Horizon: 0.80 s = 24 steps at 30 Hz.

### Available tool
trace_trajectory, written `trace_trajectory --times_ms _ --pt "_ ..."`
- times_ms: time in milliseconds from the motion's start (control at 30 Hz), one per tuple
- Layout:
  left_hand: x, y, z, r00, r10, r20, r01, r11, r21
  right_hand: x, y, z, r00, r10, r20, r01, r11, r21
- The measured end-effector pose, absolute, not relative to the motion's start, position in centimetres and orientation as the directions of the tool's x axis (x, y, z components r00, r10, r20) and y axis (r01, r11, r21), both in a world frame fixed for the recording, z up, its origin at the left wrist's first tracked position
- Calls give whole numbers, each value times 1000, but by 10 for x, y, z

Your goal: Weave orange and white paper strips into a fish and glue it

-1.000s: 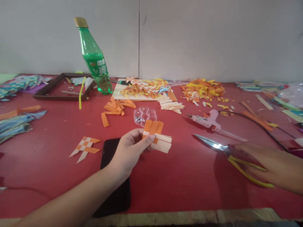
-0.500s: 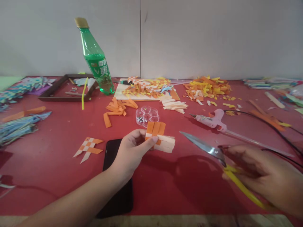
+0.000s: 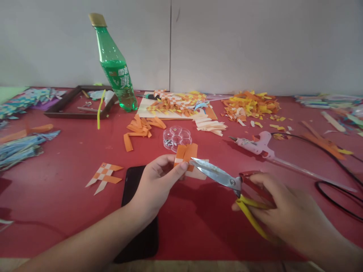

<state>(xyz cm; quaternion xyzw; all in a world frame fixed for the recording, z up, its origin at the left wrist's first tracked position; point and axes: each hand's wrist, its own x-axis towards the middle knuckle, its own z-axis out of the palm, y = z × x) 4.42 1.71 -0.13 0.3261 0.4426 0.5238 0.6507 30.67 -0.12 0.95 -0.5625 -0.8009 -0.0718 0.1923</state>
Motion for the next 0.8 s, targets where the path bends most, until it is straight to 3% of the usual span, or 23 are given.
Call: trace_trajectory --times_ms 167,300,367,533,800 --pt "40 19 0 3 980 -197 -416 180 891 300 20 5 -440 726 529 842 538 -38" --pt "40 22 1 -52 982 -182 -442 141 886 294 33 2 -403 746 530 836 536 -119" --pt "41 23 2 -52 983 -177 -447 135 884 294 35 -3 -361 799 481 842 501 -200" --pt "45 25 3 -59 981 -183 -375 148 915 307 30 -21 -277 945 175 890 321 -325" --pt "45 24 0 -70 986 -151 -301 124 946 312 29 -31 -267 944 194 873 322 -365"
